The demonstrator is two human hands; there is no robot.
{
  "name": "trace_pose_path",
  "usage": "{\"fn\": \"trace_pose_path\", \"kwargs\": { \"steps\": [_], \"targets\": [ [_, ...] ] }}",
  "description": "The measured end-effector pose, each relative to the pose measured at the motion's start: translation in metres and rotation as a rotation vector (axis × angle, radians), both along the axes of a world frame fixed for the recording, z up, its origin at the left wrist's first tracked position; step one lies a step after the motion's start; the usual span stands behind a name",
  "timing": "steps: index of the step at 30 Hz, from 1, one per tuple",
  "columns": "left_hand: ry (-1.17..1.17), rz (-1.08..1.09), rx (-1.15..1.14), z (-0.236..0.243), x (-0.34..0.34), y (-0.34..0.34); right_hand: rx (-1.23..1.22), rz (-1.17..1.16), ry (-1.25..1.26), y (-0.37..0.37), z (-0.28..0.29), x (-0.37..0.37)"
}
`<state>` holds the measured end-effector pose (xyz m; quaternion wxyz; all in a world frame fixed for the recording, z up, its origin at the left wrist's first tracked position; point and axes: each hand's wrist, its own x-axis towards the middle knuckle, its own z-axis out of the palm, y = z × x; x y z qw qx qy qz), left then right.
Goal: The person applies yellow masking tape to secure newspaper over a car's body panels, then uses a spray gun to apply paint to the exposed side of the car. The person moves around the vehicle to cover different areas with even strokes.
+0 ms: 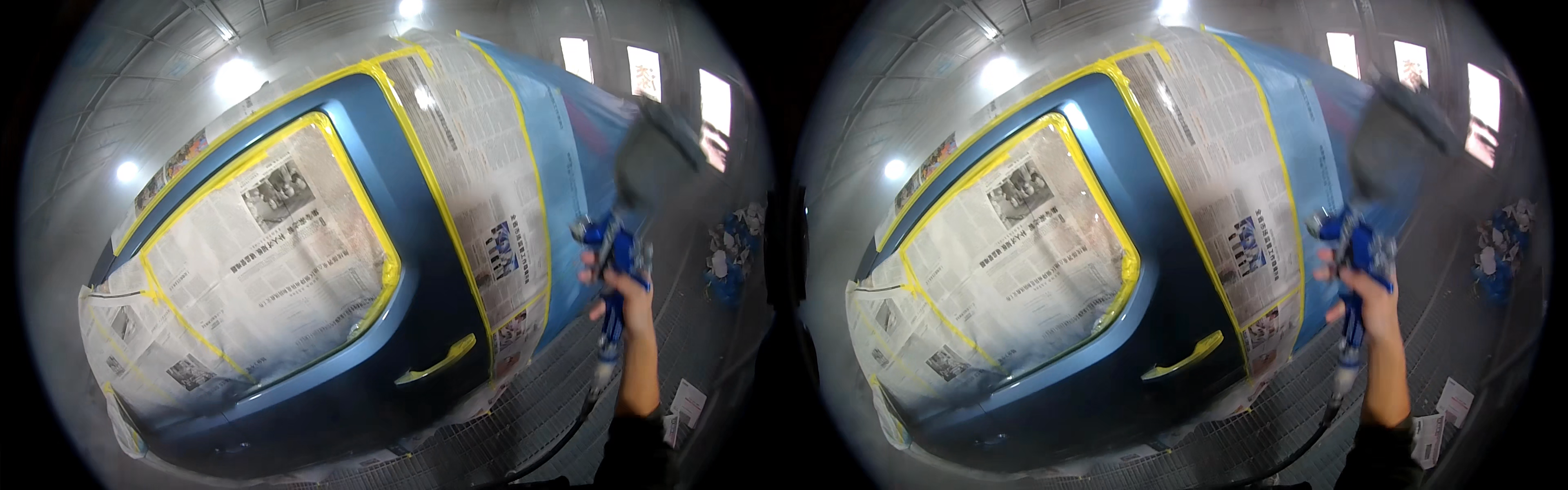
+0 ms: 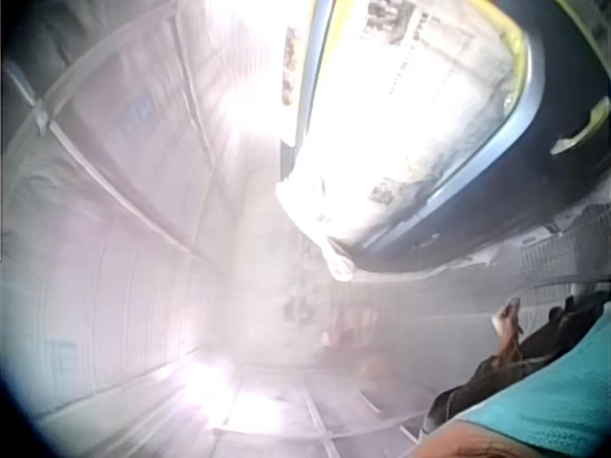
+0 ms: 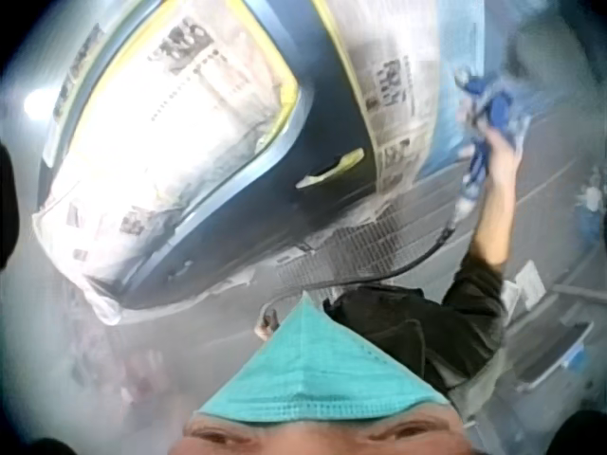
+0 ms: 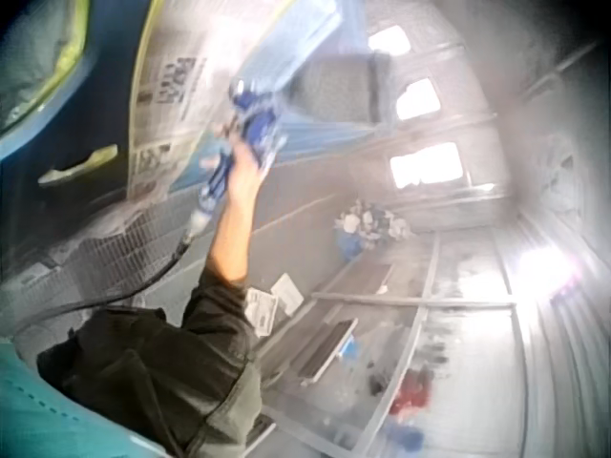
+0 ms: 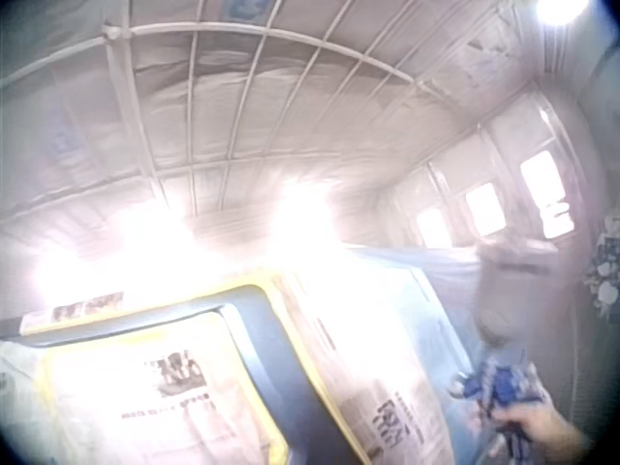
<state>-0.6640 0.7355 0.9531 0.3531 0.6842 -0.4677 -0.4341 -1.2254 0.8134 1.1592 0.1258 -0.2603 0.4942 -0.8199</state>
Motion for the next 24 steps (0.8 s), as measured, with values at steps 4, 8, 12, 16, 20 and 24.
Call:
{"fn": "trace_pose_path", "kwargs": {
  "steps": [4, 8, 12, 16, 20, 24],
  "targets": [
    [-0.163, 0.031, -0.127, -0.054, 0.025, 0.007, 0.048, -0.211, -0.112, 0.047, -0.125, 0.001],
    [-0.439, 0.208, -0.021, -0.090, 0.055, 0.027, 0.204, -0.389, -0.284, 0.091, -0.249, 0.026],
    [-0.580, 0.389, -0.066, -0.146, 0.144, 0.052, 0.362, -0.487, -0.543, 0.110, -0.312, 0.073],
    [-0.648, 0.307, 0.013, -0.143, 0.130, 0.072, 0.440, -0.556, -0.611, 0.137, -0.344, 0.078],
    [-0.848, 0.283, -0.094, -0.155, 0.153, 0.100, 0.452, -0.581, -0.646, 0.132, -0.323, 0.083],
    [-0.850, 0.219, -0.009, -0.177, 0.149, 0.111, 0.449, -0.551, -0.595, 0.147, -0.332, 0.072]
  ]
}}
